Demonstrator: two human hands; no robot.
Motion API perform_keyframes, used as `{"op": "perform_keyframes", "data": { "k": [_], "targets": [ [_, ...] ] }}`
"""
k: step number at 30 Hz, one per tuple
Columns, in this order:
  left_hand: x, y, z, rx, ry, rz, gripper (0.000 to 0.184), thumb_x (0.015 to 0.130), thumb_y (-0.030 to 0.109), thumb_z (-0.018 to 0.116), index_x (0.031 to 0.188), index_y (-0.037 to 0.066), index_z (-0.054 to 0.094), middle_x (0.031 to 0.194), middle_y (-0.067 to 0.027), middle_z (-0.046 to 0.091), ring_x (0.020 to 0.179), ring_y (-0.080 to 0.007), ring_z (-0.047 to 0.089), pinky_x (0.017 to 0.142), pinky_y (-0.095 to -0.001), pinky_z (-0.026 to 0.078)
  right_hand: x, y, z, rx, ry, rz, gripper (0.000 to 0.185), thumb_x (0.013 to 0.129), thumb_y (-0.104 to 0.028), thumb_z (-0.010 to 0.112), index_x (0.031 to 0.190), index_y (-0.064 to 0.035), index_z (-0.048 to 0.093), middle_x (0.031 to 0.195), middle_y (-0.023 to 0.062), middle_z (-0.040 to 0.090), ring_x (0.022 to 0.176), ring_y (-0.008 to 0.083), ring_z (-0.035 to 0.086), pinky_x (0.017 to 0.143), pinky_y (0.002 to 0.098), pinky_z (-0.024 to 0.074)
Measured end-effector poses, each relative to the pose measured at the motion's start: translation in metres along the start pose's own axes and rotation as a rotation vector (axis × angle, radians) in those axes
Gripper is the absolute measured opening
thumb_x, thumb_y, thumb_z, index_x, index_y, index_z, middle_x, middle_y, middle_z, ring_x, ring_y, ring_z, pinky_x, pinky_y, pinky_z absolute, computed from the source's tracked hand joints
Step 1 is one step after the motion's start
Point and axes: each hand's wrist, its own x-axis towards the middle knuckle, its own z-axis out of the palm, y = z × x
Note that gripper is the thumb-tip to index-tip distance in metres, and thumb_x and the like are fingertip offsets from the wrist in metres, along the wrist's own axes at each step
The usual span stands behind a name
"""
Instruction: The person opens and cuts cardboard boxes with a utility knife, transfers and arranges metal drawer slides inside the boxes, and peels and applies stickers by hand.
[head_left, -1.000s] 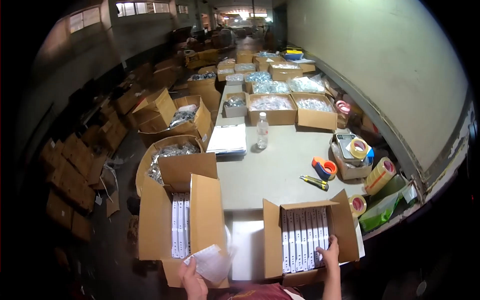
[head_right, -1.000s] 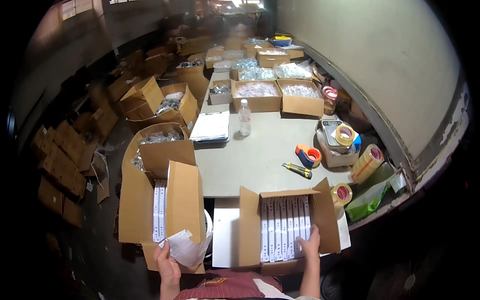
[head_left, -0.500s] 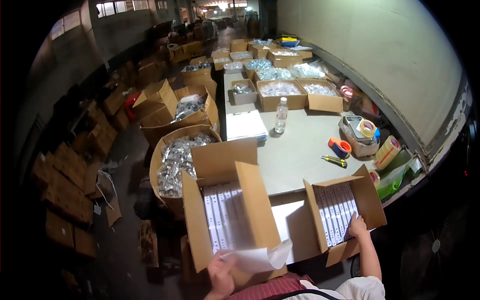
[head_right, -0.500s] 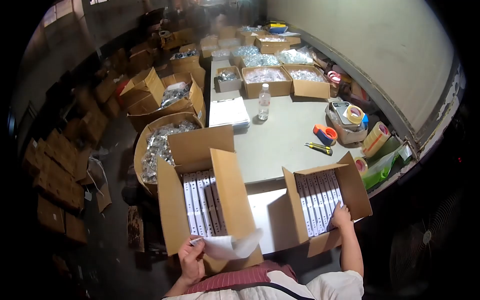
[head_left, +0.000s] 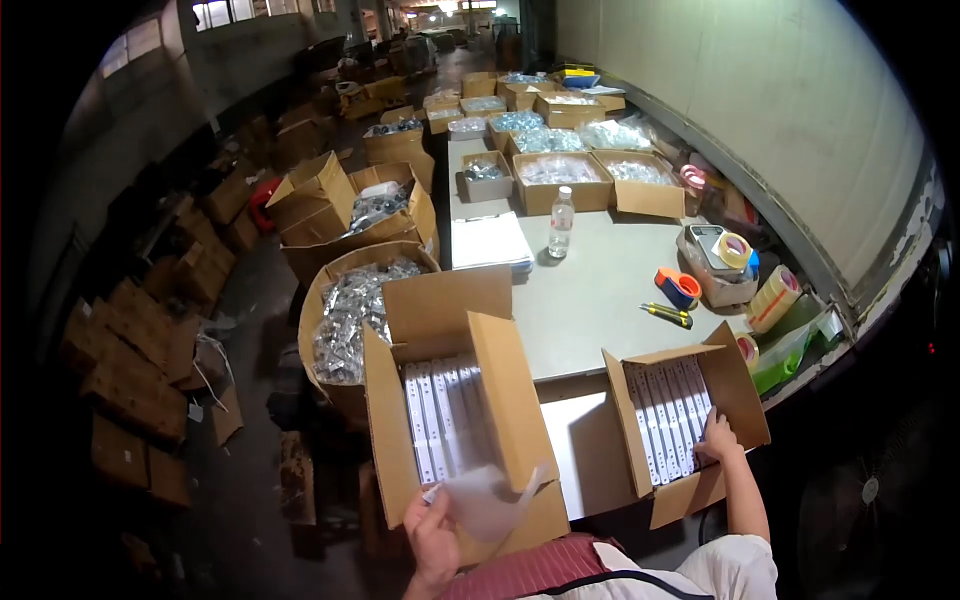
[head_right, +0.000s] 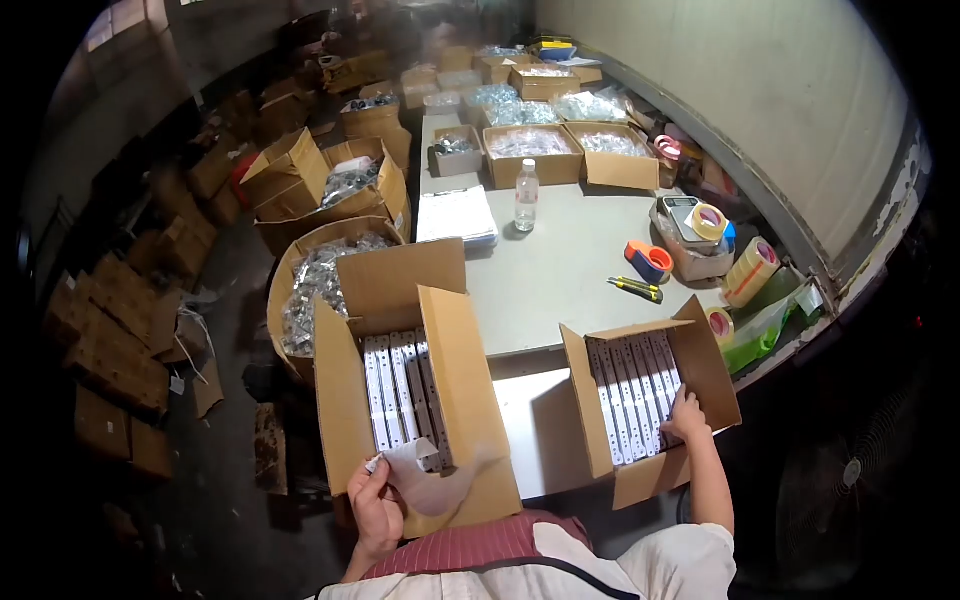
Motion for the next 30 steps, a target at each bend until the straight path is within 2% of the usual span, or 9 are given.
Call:
{"op": "perform_keyframes", "data": {
  "k": [2,11,15,19,22,23,24,28,30],
  "targets": [
    [-0.001,-0.005,0.003,-0.001,-0.014,0.014,0.025,0.099,0.010,0.052,0.119,-0.005,0.058,0.113,-0.0101,0.065,0.104,-0.0173,0.060,0.094,-0.0298,0.044,0.007,0.005,0.003,0.009,-0.005,0.007,0.123,0.065,-0.030,0.087,0.153,0.0078,0.009,0.142,0.0343,0.040,0.131,0.0476,0.044,0.104,0.0482,0.0460],
    [-0.017,-0.008,0.000,-0.015,0.063,0.023,0.024,0.099,0.010,0.054,0.118,-0.004,0.060,0.111,-0.0095,0.066,0.100,-0.0171,0.062,0.092,-0.0294,0.045,-0.009,0.007,-0.002,0.133,0.183,-0.099,0.088,0.058,-0.028,0.086,0.129,-0.0025,0.042,0.123,0.0272,0.056,0.114,0.0447,0.057,0.096,0.0488,0.0491],
    [-0.022,0.000,-0.006,0.023,0.129,0.081,0.022,0.098,0.009,0.056,0.116,-0.002,0.061,0.109,-0.0079,0.068,0.096,-0.0153,0.064,0.088,-0.0285,0.048,-0.014,-0.001,-0.008,0.187,0.183,-0.010,0.084,0.058,-0.023,0.086,0.128,-0.0009,0.044,0.116,0.0278,0.060,0.111,0.0455,0.059,0.094,0.0480,0.0499],
    [-0.023,-0.003,-0.008,0.005,0.135,0.060,0.021,0.098,0.009,0.056,0.114,-0.003,0.061,0.108,-0.0086,0.068,0.095,-0.0155,0.064,0.087,-0.0285,0.048,-0.006,0.004,-0.001,0.271,0.149,-0.103,0.079,0.061,-0.014,0.082,0.129,0.0004,0.045,0.115,0.0273,0.064,0.110,0.0451,0.061,0.094,0.0463,0.0503],
    [-0.029,0.000,-0.005,0.012,0.142,0.109,0.021,0.097,0.009,0.057,0.113,-0.004,0.061,0.107,-0.0092,0.068,0.095,-0.0162,0.064,0.088,-0.0291,0.048,-0.031,-0.013,-0.041,0.534,0.087,-0.103,0.077,0.062,-0.009,0.079,0.131,0.0008,0.048,0.113,0.0213,0.066,0.107,0.0379,0.064,0.092,0.0431,0.0514],
    [-0.029,0.006,-0.005,0.007,0.165,0.126,0.021,0.097,0.009,0.058,0.113,-0.004,0.061,0.107,-0.0093,0.068,0.095,-0.0164,0.064,0.088,-0.0292,0.048,-0.036,-0.014,-0.042,0.896,0.030,-0.194,0.069,0.059,-0.003,0.077,0.124,0.0012,0.053,0.102,0.0134,0.067,0.096,0.0279,0.066,0.084,0.0390,0.0537],
    [-0.029,0.013,-0.006,0.006,0.189,0.137,0.020,0.097,0.009,0.058,0.112,-0.004,0.061,0.106,-0.0095,0.068,0.095,-0.0165,0.064,0.088,-0.0293,0.047,-0.044,-0.013,-0.046,1.039,-0.043,-0.187,0.062,0.062,0.002,0.071,0.122,0.0007,0.055,0.099,0.0084,0.065,0.086,0.0213,0.065,0.079,0.0345,0.0546],
    [-0.026,0.029,-0.019,-0.144,0.197,0.146,0.016,0.097,0.010,0.058,0.108,-0.001,0.062,0.104,-0.0085,0.069,0.095,-0.0173,0.064,0.089,-0.0302,0.047,-0.155,-0.074,-0.109,1.327,-0.210,-0.127,0.063,0.068,0.000,0.067,0.128,0.0019,0.050,0.100,0.0084,0.065,0.077,0.0172,0.065,0.071,0.0306,0.0554],
    [-0.031,0.033,-0.026,-0.233,0.192,0.131,0.018,0.097,0.013,0.057,0.108,0.001,0.063,0.102,-0.0090,0.069,0.094,-0.0186,0.064,0.090,-0.0340,0.048,-0.192,-0.092,-0.108,1.420,-0.206,-0.293,0.083,0.062,-0.007,0.076,0.138,0.0007,0.044,0.099,0.0090,0.065,0.078,0.0188,0.066,0.071,0.0333,0.0575]
  ]
}}
